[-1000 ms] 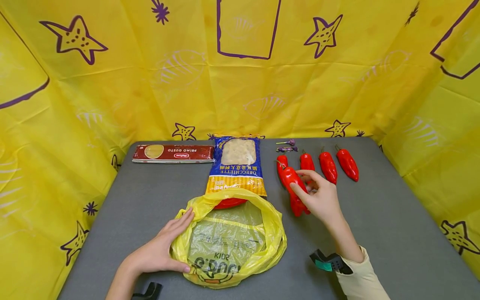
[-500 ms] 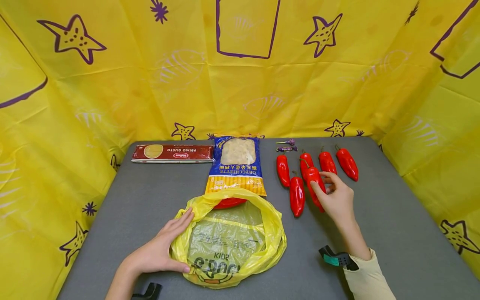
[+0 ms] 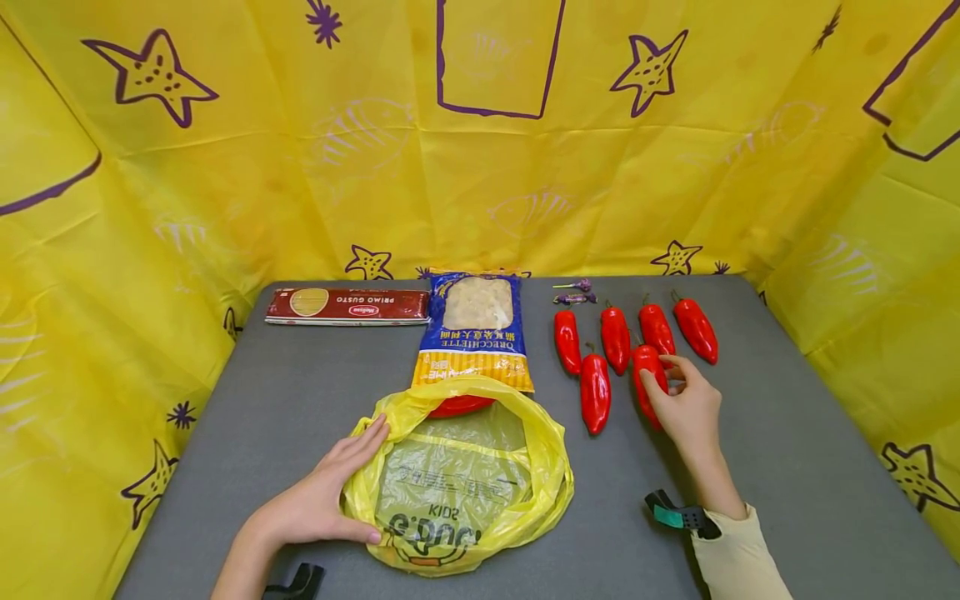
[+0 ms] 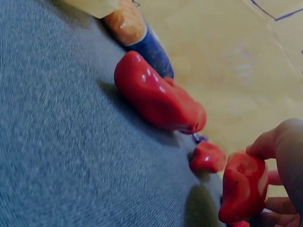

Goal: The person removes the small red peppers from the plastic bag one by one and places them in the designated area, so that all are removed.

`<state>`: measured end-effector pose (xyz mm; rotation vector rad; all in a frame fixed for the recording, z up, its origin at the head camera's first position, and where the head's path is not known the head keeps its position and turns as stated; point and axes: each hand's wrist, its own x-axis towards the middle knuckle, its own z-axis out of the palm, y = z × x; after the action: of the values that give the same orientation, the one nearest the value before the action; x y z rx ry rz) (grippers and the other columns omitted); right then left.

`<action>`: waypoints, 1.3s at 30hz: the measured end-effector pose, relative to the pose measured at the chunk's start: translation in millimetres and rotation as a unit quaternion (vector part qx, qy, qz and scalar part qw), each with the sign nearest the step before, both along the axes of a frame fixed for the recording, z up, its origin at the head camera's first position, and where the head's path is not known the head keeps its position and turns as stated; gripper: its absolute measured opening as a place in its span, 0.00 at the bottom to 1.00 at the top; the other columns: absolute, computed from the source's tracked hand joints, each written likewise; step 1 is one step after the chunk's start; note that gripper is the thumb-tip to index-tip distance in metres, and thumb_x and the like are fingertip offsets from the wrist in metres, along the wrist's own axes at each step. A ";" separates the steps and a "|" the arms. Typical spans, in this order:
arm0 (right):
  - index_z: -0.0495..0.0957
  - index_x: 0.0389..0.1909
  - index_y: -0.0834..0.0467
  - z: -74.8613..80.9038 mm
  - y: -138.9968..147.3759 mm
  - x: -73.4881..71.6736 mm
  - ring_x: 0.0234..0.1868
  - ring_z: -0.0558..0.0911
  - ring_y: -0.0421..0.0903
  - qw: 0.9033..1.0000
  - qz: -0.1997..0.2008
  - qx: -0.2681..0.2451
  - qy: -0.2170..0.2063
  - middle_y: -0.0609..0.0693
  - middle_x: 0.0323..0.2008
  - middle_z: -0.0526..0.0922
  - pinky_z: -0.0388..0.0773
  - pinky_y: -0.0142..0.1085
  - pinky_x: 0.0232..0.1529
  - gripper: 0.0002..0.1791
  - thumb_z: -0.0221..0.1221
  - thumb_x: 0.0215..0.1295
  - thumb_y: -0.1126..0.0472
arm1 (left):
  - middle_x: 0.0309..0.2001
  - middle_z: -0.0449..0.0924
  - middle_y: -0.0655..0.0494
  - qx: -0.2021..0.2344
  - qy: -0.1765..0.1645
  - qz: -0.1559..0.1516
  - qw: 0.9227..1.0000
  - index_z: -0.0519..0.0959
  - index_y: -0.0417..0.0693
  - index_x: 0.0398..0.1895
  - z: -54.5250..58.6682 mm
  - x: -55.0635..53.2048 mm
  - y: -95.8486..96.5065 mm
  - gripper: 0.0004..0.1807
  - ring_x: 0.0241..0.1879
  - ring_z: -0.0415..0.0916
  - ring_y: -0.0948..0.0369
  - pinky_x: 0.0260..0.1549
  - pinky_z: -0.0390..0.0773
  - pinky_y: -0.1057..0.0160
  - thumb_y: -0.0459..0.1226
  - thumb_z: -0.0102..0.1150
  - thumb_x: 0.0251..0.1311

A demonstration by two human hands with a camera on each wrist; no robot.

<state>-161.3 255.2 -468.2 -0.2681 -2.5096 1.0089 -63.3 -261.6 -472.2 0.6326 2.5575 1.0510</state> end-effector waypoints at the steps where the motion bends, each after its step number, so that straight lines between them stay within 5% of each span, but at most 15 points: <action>1: 0.84 0.56 0.60 -0.9 0.7 0.1 0.34 0.79 0.52 1.000 -0.002 0.000 -0.003 0.63 0.42 0.88 0.69 0.26 0.31 0.22 0.68 0.67 0.51 | 0.88 0.41 0.56 0.000 0.000 0.000 1.000 0.46 0.59 0.88 -0.2 -0.2 0.1 0.72 0.77 0.52 0.46 0.66 0.63 0.25 0.59 0.84 0.45; 20: 0.82 0.59 0.63 -17.9 6.8 1.2 0.38 0.82 0.58 0.999 -0.012 0.012 -0.040 0.66 0.44 0.88 0.76 0.46 0.38 0.25 0.65 0.71 0.49 | 0.88 0.40 0.56 0.000 -0.014 0.004 1.000 0.46 0.60 0.88 -1.4 0.4 -0.2 0.72 0.78 0.51 0.45 0.66 0.62 0.25 0.60 0.83 0.46; 39: 0.82 0.58 0.65 -17.6 7.7 2.1 0.39 0.83 0.59 0.999 -0.016 0.019 -0.027 0.66 0.44 0.88 0.76 0.49 0.41 0.25 0.65 0.71 0.50 | 0.88 0.42 0.55 -0.009 0.021 -0.001 1.000 0.46 0.58 0.88 -3.8 0.7 -2.0 0.72 0.78 0.52 0.48 0.66 0.64 0.28 0.62 0.83 0.45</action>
<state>-159.2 262.9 -485.9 -0.3272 -2.5618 0.9516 -62.6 -263.6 -476.1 0.6592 2.5992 1.0231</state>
